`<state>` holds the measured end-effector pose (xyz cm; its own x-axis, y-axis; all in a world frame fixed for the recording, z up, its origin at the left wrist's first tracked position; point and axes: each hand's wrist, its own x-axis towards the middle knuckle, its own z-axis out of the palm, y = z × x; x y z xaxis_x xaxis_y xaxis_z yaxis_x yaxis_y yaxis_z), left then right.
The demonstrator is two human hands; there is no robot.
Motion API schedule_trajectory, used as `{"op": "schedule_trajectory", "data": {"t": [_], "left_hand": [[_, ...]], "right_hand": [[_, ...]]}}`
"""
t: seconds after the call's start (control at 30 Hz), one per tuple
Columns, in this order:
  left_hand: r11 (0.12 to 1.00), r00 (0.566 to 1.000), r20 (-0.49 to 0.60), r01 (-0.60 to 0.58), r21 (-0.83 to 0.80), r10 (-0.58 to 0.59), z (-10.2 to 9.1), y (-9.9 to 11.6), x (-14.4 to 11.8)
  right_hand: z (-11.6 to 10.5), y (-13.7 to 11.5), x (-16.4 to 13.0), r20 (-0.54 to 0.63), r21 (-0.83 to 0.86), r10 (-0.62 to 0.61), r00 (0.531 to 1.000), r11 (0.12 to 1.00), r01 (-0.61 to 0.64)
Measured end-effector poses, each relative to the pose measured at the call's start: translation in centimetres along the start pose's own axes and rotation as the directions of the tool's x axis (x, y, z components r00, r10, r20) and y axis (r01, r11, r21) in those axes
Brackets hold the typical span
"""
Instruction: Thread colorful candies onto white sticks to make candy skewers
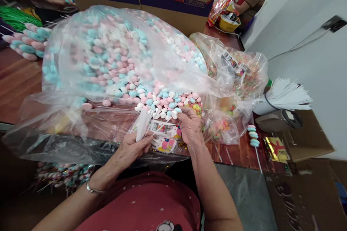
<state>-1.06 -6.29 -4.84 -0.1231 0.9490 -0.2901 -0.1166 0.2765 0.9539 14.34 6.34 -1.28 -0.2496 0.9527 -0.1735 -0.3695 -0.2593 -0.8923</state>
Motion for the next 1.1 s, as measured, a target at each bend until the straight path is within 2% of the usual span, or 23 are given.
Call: {"op": "schedule_trajectory", "data": {"t": [0.3, 0.5, 0.57, 0.67, 0.73, 0.8, 0.9, 0.97, 1.1], "left_hand": [[1.000, 1.000, 0.011, -0.013, 0.011, 0.013, 0.0, 0.0, 0.1], [1.000, 1.000, 0.016, -0.027, -0.009, 0.027, -0.1, 0.1, -0.1], [0.999, 0.999, 0.013, -0.039, -0.009, 0.039, -0.1, 0.2, -0.2], [0.998, 0.998, 0.008, -0.056, -0.013, 0.056, 0.0, 0.2, -0.3], [0.998, 0.998, 0.009, -0.066, -0.014, 0.066, 0.0, 0.0, -0.3], [0.997, 0.997, 0.010, -0.074, -0.006, 0.074, -0.1, -0.3, -0.3], [0.998, 0.998, 0.004, -0.070, 0.001, 0.070, -0.2, -0.6, -0.3], [0.998, 0.998, 0.003, -0.060, -0.006, 0.060, -0.1, -0.6, -0.3], [0.998, 0.999, -0.027, -0.049, -0.042, 0.048, 0.1, -0.2, -0.3]], "right_hand": [[-0.1, 0.2, -0.4, 0.041, -0.031, -0.048, 0.998, 0.998, 0.050], [-1.1, 0.8, -0.8, 0.162, -0.230, -0.099, 0.982, 0.964, 0.135], [-1.4, 0.8, -1.0, 0.205, -0.345, -0.153, 0.967, 0.913, 0.217], [-1.7, 0.2, -1.4, 0.258, -0.558, -0.309, 0.915, 0.726, 0.402], [-1.8, 0.0, -1.5, 0.278, -0.629, -0.376, 0.884, 0.624, 0.464], [-1.8, 0.3, -1.6, 0.233, -0.610, -0.404, 0.885, 0.648, 0.456], [-1.8, 1.2, -1.3, 0.087, -0.474, -0.390, 0.917, 0.793, 0.383], [-1.8, 1.8, -1.2, 0.041, -0.407, -0.367, 0.929, 0.843, 0.351], [-1.6, 2.1, -1.3, 0.061, -0.452, -0.412, 0.909, 0.801, 0.393]]}}
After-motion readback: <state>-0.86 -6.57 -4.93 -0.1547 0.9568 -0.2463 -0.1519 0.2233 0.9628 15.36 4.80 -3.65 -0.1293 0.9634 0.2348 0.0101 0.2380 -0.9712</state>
